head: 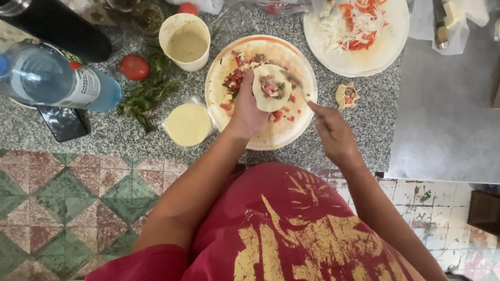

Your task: The person peels a garlic clove and then assembles small pastries by spooning filling onto dough discs and pinching the edges to seal them.

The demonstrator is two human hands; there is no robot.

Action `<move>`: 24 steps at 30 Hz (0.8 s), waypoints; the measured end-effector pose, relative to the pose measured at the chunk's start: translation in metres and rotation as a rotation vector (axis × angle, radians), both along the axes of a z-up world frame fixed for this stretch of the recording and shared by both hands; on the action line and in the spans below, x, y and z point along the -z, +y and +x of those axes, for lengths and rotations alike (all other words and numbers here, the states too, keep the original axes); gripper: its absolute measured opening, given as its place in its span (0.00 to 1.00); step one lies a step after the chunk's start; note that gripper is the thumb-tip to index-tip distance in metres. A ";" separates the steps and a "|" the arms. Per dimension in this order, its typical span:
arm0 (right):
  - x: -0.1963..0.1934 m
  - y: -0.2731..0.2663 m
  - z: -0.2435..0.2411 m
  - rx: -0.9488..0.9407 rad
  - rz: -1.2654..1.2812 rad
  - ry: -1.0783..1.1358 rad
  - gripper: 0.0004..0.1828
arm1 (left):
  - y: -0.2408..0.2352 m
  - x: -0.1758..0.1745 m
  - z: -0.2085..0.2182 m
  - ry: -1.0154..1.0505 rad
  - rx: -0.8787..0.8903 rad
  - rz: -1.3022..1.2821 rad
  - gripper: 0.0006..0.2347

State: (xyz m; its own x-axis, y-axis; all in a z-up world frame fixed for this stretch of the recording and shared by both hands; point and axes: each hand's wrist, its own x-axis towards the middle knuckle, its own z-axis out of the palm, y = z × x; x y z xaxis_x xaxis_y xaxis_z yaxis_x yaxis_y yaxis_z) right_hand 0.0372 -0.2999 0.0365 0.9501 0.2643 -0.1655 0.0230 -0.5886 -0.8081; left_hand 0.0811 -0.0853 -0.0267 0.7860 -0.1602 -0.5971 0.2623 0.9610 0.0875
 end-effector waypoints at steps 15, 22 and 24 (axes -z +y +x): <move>0.068 -0.053 -0.004 -0.287 -0.421 -0.123 0.12 | 0.050 0.006 -0.023 0.103 -0.047 -0.017 0.22; 0.047 -0.047 0.014 -0.130 -0.547 0.092 0.18 | 0.049 0.081 -0.037 0.145 -0.043 0.051 0.24; 0.042 -0.053 0.005 -0.043 -0.422 0.026 0.18 | 0.058 0.139 -0.042 0.149 -0.060 0.096 0.24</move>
State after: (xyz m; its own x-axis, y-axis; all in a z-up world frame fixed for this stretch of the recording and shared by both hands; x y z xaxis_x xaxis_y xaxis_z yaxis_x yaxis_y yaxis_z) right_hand 0.0422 -0.3527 -0.0057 0.9338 0.2077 -0.2913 0.0378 -0.8670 -0.4969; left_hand 0.0395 -0.0271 -0.1656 0.6939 -0.0524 -0.7182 0.2220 0.9643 0.1442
